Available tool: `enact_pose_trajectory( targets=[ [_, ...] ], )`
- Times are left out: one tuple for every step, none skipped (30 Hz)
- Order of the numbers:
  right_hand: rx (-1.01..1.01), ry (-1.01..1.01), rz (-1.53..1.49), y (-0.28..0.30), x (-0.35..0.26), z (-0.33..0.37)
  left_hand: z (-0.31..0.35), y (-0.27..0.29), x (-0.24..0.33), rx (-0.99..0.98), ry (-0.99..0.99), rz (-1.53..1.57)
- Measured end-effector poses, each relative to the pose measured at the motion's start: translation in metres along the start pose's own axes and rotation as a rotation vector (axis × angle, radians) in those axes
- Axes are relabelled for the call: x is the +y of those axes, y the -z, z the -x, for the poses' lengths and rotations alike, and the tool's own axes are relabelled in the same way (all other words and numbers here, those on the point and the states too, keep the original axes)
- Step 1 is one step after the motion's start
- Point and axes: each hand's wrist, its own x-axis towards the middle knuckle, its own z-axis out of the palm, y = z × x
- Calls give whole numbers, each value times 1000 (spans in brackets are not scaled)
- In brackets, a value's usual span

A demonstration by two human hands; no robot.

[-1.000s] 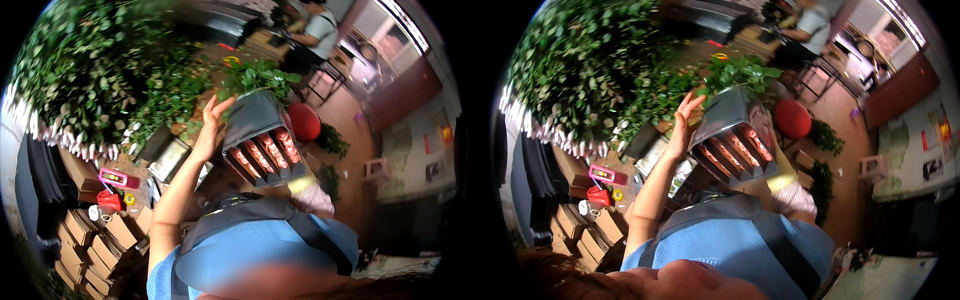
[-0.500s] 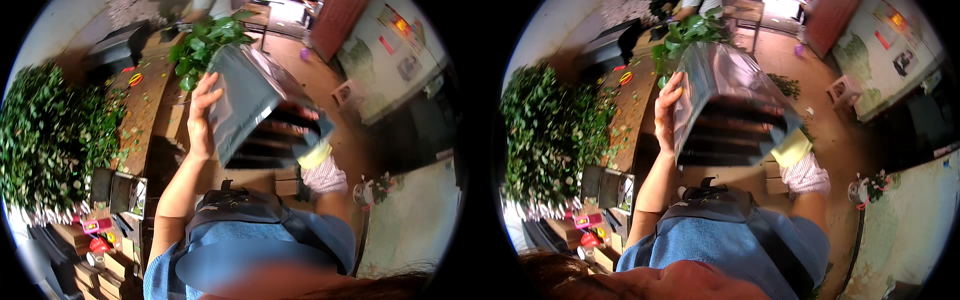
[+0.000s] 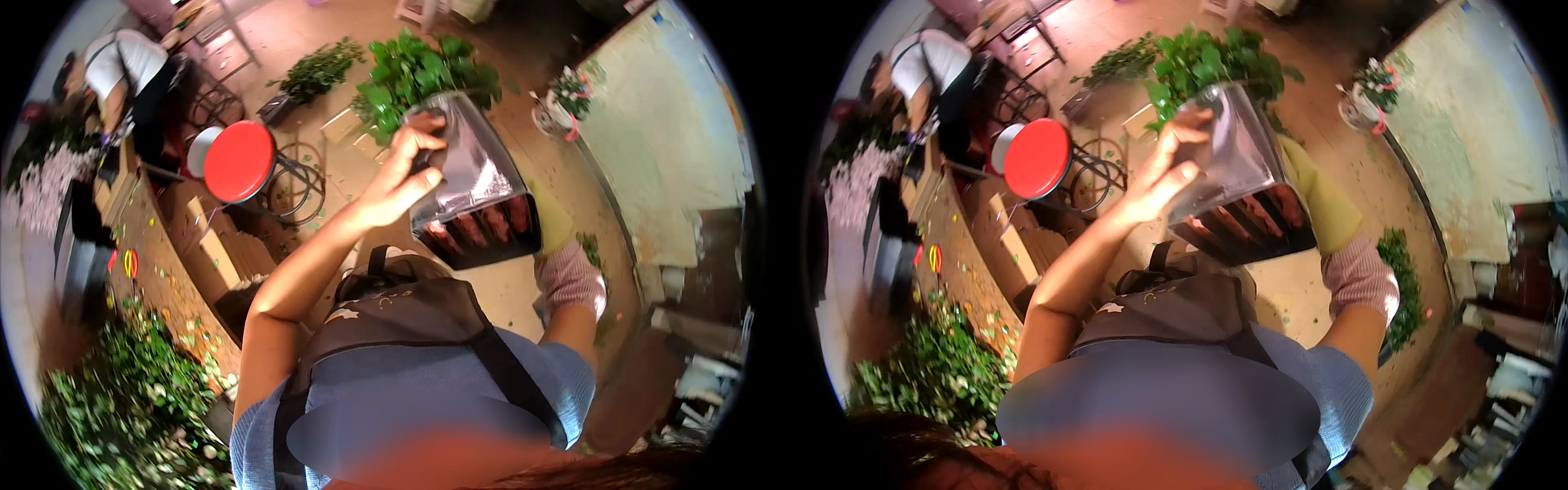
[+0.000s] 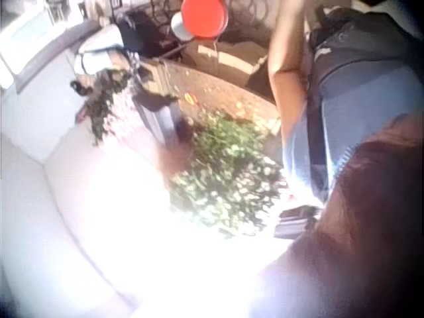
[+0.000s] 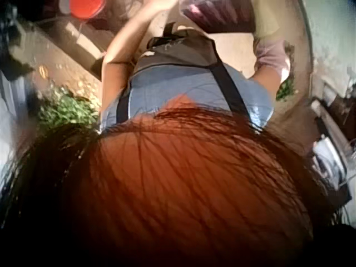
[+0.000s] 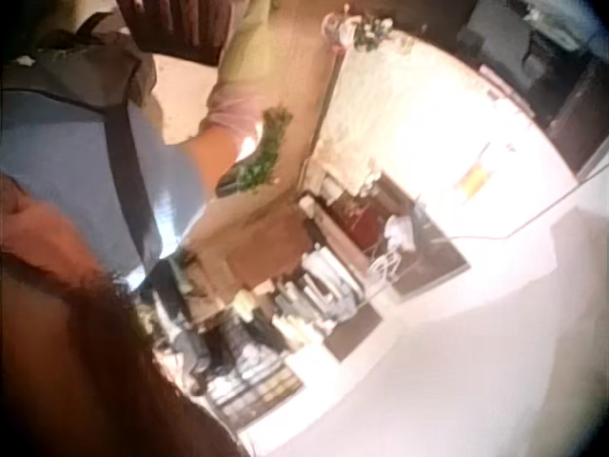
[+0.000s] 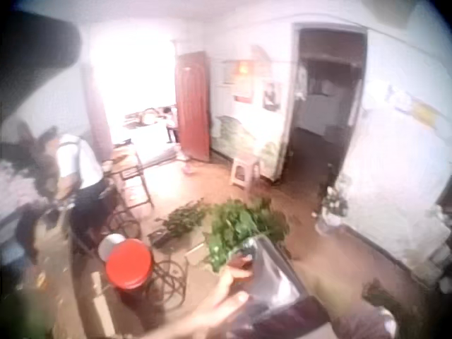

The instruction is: The person wraps a bundle of green leafy plants in black paper using a stapler to secure the package. They then use scissors to trim the excess paper and place the finished bundle on a nearby surface.

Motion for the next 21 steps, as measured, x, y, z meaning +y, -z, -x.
enact_pose_trajectory(
  targets=[
    [54, -37, -10, 6, 17, 8, 5, -9, -17, -52, 36, 27],
    [106, -71, -32, 13, 34, 16, 12, -21, -31, -100, 61, 43],
    [173, -107, -58, 18, 53, 29, 18, -34, -42, -153, 74, 60],
    [219, -146, -88, 22, 75, 38, 27, -43, -49, -198, 108, 115],
    [269, -183, -117, 26, 97, 46, 36, -53, -57, -236, 144, 163],
    [309, -218, -147, 30, 117, 53, 45, -64, -64, -262, 172, 217],
    [357, -251, -181, 36, 139, 63, 52, -77, -74, -291, 204, 279],
    [411, -277, -214, 43, 160, 73, 57, -89, -86, -338, 210, 302],
    [462, -303, -251, 50, 182, 85, 60, -99, -95, -413, 221, 299],
    [511, -320, -281, 59, 201, 94, 65, -110, -106, -476, 237, 304],
    [559, -336, -308, 70, 221, 106, 69, -121, -117, -547, 254, 307],
    [592, -349, -329, 82, 239, 114, 75, -130, -128, -591, 246, 290],
    [614, -363, -344, 95, 256, 119, 78, -138, -136, -627, 238, 269],
    [637, -376, -356, 107, 274, 124, 83, -144, -143, -655, 272, 244],
    [680, -391, -383, 117, 296, 136, 87, -153, -155, -681, 260, 211],
    [708, -408, -399, 128, 317, 145, 89, -159, -164, -705, 286, 155],
    [731, -419, -410, 139, 338, 149, 90, -165, -174, -726, 313, 98],
    [737, -436, -403, 153, 357, 150, 97, -174, -186, -727, 369, 16],
    [769, -439, -402, 165, 376, 153, 104, -185, -202, -749, 416, -55],
    [795, -440, -389, 180, 394, 155, 108, -193, -222, -775, 460, -134],
    [818, -440, -357, 193, 412, 150, 118, -200, -236, -724, 577, -166]
  ],
)
